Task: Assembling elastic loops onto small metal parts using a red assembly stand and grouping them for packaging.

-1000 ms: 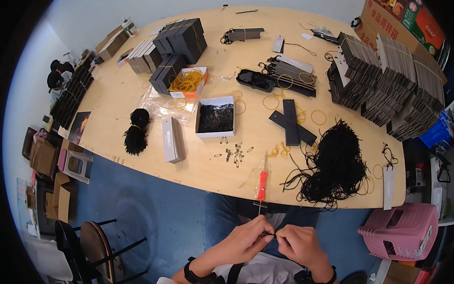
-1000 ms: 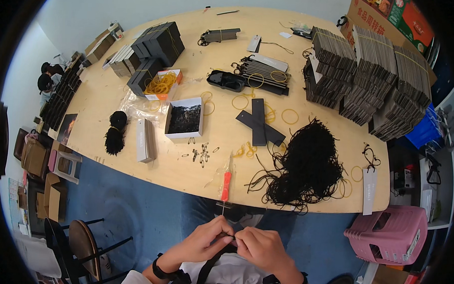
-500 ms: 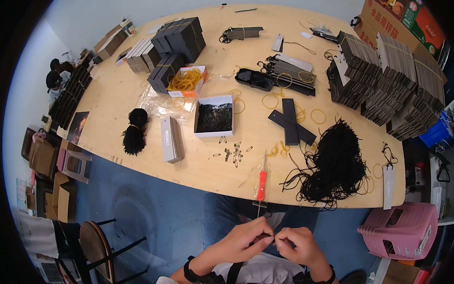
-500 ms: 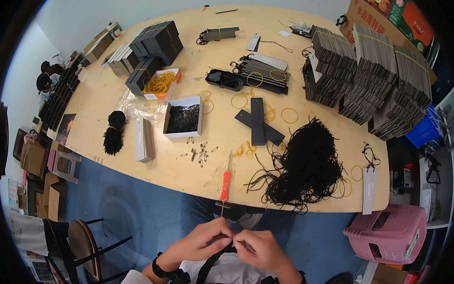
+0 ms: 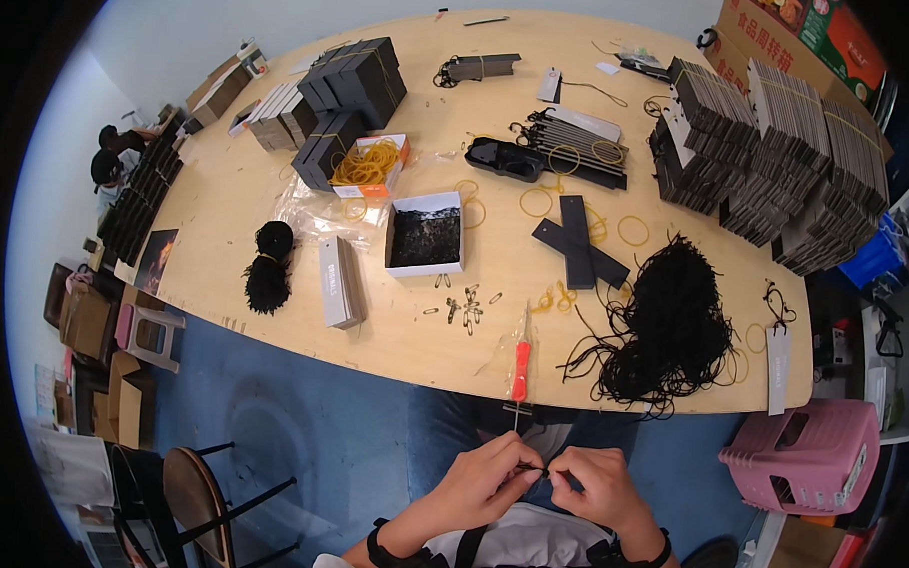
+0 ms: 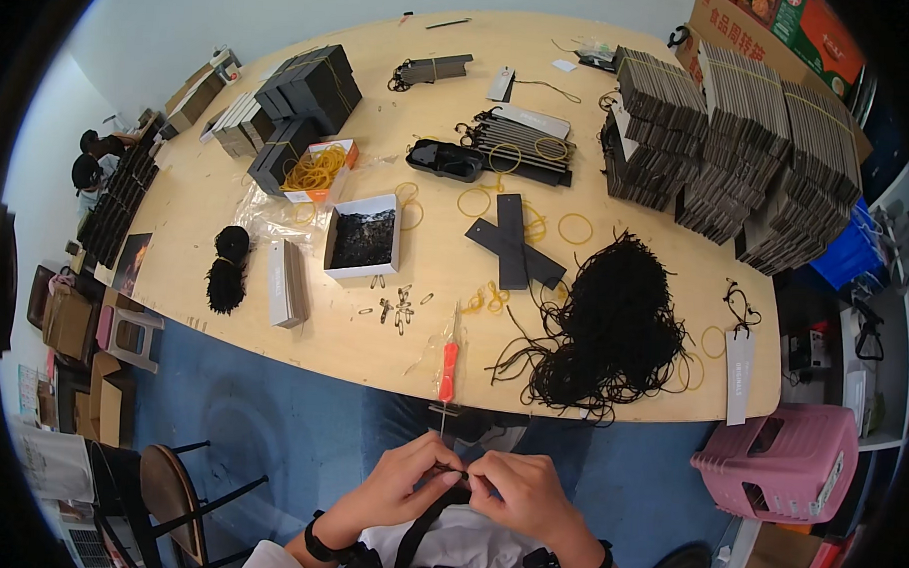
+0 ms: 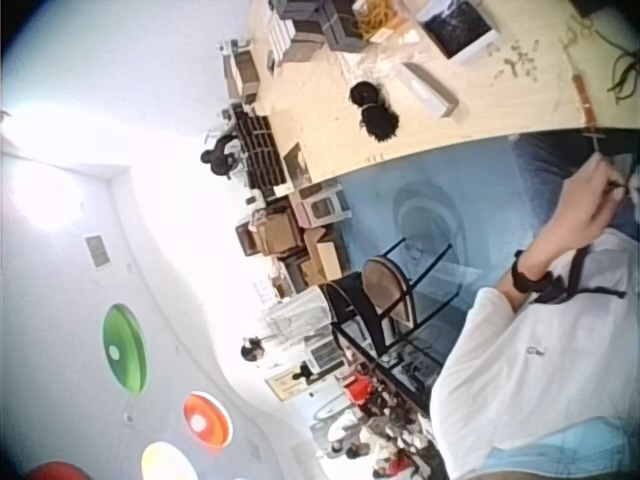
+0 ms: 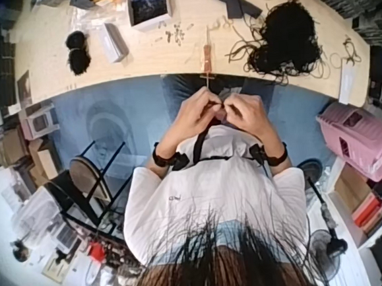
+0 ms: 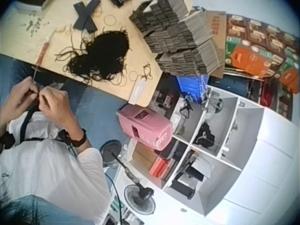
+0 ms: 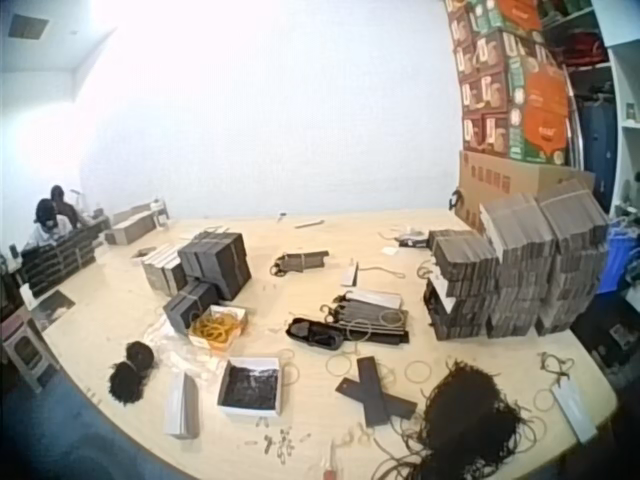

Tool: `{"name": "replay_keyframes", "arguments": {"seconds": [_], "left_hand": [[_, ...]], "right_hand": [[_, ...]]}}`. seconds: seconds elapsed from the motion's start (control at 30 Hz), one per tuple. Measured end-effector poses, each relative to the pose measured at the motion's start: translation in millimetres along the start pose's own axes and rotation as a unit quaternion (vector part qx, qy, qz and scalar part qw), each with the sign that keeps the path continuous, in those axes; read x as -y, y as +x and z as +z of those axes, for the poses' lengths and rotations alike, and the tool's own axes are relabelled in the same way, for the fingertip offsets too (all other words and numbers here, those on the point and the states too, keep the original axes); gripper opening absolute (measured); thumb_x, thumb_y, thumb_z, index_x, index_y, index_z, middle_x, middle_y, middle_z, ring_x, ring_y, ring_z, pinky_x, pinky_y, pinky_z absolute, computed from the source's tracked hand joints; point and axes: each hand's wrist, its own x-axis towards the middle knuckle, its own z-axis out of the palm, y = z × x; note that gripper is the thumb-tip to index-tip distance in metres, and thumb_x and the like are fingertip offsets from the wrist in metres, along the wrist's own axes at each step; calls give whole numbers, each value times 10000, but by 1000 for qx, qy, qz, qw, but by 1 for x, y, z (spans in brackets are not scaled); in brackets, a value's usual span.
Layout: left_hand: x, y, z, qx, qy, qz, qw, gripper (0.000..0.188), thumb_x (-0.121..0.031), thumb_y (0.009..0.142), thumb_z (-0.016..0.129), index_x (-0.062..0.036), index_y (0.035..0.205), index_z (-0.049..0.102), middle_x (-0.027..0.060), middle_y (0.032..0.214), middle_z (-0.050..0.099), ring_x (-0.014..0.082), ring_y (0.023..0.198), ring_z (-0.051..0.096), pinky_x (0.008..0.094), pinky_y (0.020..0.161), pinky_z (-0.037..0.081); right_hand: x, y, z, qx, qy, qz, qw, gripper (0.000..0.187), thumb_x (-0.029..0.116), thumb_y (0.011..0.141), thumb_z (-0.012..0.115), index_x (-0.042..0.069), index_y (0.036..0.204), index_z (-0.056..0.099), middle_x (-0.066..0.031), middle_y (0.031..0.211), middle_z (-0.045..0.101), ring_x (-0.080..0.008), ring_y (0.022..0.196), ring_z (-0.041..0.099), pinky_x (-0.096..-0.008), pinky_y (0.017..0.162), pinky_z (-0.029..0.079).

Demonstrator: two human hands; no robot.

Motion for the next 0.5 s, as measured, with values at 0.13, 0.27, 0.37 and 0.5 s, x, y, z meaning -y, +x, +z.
{"name": "replay_keyframes", "arguments": {"seconds": [0.13,0.27,0.37,0.5], "left_hand": [[2,0,2,0,-15,-6,1000,102,-68,887,616,-43,970,562,78,820,496,204,656,566,305,557,438],[4,-1,5,-1,-47,-1,999,92,-68,899,601,-33,974,559,79,815,471,190,631,513,292,559,408],[7,-2,5,17,-90,-4,996,80,-67,913,583,-25,976,556,74,823,457,177,630,471,271,569,385],[12,-5,12,1,-161,-7,987,89,-95,936,574,-30,995,559,65,853,455,173,666,455,264,586,380]], "right_hand": [[-1,-1,-1,-6,-23,-16,1000,165,-3,687,670,51,794,557,-62,623,549,-232,525,578,-311,488,456],[-2,-3,-1,-3,4,-7,1000,163,-6,688,667,50,798,560,-63,627,553,-233,527,577,-311,491,455],[-3,-4,-1,5,33,7,999,159,-2,691,665,49,798,559,-63,632,560,-233,530,580,-316,497,457],[-2,-5,-3,11,50,6,999,148,17,707,664,56,805,560,-63,647,579,-241,543,592,-317,508,463]]}}
